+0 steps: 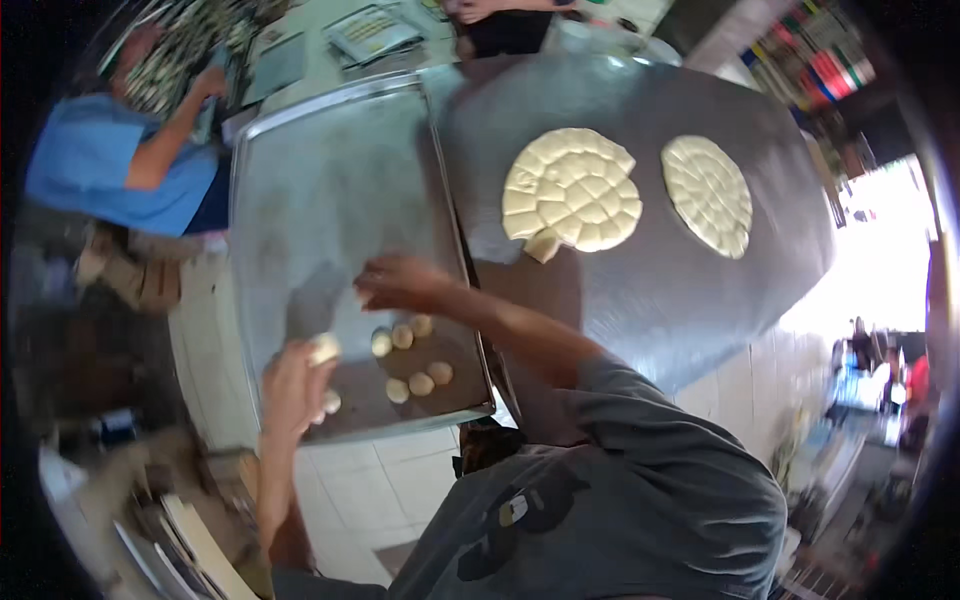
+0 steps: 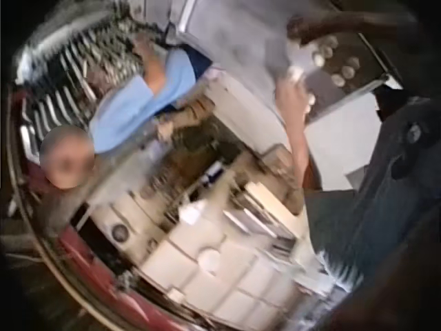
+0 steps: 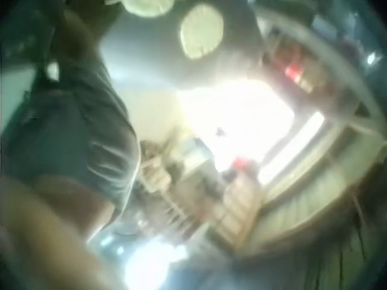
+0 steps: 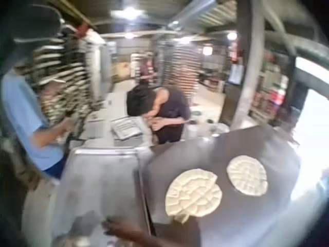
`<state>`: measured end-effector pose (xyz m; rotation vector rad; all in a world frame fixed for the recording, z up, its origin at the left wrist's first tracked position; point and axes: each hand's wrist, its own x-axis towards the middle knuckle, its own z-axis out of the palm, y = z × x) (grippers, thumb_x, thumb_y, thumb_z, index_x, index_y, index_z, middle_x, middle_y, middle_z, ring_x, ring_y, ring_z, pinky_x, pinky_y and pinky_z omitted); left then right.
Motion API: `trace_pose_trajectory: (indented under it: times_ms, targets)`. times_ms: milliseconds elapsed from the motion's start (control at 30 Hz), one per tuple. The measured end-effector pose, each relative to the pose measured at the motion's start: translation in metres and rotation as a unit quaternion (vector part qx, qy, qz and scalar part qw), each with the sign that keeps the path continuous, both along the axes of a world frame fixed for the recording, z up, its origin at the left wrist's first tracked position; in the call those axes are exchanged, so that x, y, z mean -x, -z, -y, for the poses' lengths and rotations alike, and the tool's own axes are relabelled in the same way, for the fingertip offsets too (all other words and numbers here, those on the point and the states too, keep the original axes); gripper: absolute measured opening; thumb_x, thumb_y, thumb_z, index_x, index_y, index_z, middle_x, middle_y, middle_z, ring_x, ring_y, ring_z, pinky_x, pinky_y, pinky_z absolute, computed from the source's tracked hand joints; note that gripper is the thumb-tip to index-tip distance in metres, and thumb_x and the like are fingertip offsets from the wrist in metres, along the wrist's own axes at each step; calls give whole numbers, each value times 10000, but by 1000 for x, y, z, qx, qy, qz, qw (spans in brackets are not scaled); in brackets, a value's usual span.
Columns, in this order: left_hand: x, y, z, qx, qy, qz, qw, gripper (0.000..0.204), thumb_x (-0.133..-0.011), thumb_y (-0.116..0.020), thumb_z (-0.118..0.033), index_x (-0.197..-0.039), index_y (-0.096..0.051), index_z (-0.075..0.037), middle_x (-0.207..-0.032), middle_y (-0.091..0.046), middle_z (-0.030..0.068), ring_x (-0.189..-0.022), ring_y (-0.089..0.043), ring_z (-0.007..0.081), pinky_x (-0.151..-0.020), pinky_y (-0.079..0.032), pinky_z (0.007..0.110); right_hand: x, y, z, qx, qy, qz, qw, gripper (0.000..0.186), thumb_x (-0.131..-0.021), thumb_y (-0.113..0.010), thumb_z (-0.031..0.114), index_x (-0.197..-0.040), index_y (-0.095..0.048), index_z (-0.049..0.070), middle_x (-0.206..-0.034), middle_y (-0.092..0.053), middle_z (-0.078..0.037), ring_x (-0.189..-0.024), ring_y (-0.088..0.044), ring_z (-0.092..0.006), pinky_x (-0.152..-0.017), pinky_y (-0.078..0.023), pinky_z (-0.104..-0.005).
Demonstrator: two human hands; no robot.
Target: Rolling pieces of dough into small balls and arranging them on baking trays in a bakery.
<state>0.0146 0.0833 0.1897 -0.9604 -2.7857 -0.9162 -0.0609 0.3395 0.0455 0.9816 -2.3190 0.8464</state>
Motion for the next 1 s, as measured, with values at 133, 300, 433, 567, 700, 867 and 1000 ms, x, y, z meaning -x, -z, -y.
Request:
trace_pose_trajectory:
  times_ms: [133, 300, 433, 567, 700, 867, 1000]
  targets:
    - [62, 29, 82, 130, 24, -35, 991, 247, -898, -635, -162, -1089, -544, -35, -911, -611, 115, -716, -578, 263, -674, -465, 382, -41, -5, 39, -119, 126, 50, 984, 336, -809, -692, 324, -1061, -603, 121, -1050, -572, -100, -835, -565, -278, -753, -463, -414]
    - [81, 81, 86, 140, -100, -103, 980, 315, -928, -617, -183, -1178, -508, -27, -1041, -583, 153, -880, -561, 277, -800, -456, 365, -134, -29, -40, 102, 557, 236, 790, 386, -793, -703, 215, -1121, -571, 62, -1021, -574, -108, -911, -546, -289, -847, -444, -385]
    - [40, 77, 49, -10, -226, -195, 954, 376, -940, -625, -237, -1212, -485, -18, -1131, -527, 149, -1022, -481, 271, -924, -402, 375, -135, 44, -77, 117, 675, 199, 701, 396, -857, -621, 207, -1202, -485, 68, -1009, -568, -153, -910, -545, -336, -857, -438, -432]
    - [-37, 84, -53, -396, -130, 90, 905, 236, -928, -586, -103, -1136, -501, -31, -973, -529, 60, -828, -489, 159, -784, -438, 289, -81, 45, -87, 102, 716, 103, 683, 389, -871, -593, 237, -1173, -459, 32, -989, -581, -226, -825, -558, -413, -789, -468, -495]
    - [-117, 67, -122, -278, 12, 288, 916, 335, -898, -631, -101, -1197, -503, -26, -1011, -577, 77, -840, -533, 153, -774, -455, 285, -111, 20, -80, 267, 579, 325, 699, 325, -869, -577, 205, -1101, -432, 29, -885, -618, -233, -729, -589, -452, -674, -478, -520]
    - [-158, 49, -196, -76, 88, 9, 993, 430, -822, -724, -116, -1194, -528, -23, -1012, -611, 98, -784, -573, 216, -731, -482, 327, -274, 27, -106, 209, 284, 403, 845, 252, -818, -643, 189, -995, -536, 45, -840, -670, -161, -692, -632, -333, -612, -484, -435]
    - [-202, 110, -211, -178, 121, 386, 897, 440, -854, -719, -236, -1191, -540, -17, -1039, -618, 115, -849, -586, 254, -757, -476, 347, -330, -32, -129, 184, 95, 543, 814, 212, -829, -656, 206, -962, -675, 43, -903, -694, -112, -700, -624, -279, -652, -497, -377]
